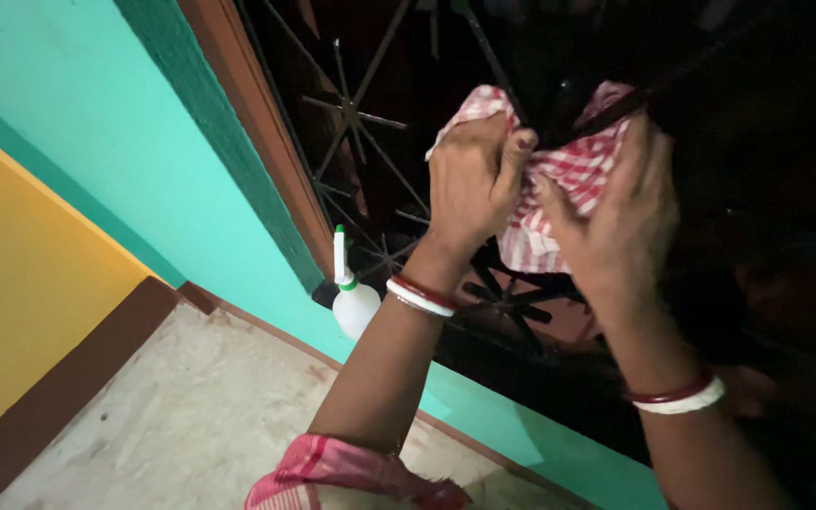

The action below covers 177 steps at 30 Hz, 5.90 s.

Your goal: The person wipes a black metal window grille with a red-and-white checkered cloth. They methodically clean the bars and decorative star-shaped elements, moving the cloth over different sections of the grille. A white spray bottle is visible on the windowsill nearby.

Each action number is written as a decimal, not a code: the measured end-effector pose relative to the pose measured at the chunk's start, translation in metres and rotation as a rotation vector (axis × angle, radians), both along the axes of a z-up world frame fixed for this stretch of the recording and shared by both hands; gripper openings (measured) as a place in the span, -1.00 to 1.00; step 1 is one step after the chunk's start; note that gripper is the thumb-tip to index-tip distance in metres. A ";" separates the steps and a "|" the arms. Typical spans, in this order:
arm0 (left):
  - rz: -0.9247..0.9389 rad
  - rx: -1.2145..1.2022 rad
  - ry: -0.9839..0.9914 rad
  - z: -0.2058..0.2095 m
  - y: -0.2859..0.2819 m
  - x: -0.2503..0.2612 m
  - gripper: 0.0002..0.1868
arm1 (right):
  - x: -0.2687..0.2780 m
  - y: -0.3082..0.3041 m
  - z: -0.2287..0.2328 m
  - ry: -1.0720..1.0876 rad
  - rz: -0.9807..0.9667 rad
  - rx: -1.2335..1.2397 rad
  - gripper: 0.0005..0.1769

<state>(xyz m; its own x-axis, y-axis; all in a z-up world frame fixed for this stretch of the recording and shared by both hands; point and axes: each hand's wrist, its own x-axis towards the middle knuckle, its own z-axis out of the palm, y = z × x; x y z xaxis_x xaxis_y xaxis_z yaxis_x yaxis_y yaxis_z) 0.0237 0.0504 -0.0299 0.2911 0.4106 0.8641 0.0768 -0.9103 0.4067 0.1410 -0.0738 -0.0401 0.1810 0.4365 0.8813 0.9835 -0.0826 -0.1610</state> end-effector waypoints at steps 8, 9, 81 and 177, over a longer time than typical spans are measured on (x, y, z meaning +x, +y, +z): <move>-0.016 0.010 0.597 0.046 0.018 -0.001 -0.21 | 0.030 0.009 0.040 0.262 0.166 -0.341 -0.50; -0.045 0.014 0.651 0.049 0.021 -0.001 -0.20 | 0.029 0.011 0.044 0.365 0.187 -0.399 -0.51; 0.085 -0.609 -0.257 -0.120 -0.056 -0.027 -0.77 | 0.020 -0.036 -0.114 -0.575 0.149 0.231 -0.74; -0.072 0.123 0.295 -0.139 0.018 -0.034 -0.75 | 0.038 -0.023 -0.077 -0.626 -0.018 0.069 -0.63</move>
<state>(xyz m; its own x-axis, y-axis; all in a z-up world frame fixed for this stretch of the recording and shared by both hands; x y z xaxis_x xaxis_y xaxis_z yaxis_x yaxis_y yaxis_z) -0.0100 0.0685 -0.1684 0.5610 0.2774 0.7799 0.1087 -0.9587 0.2628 0.1788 -0.0966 -0.1169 -0.3715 0.3768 0.8486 0.8918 -0.1096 0.4390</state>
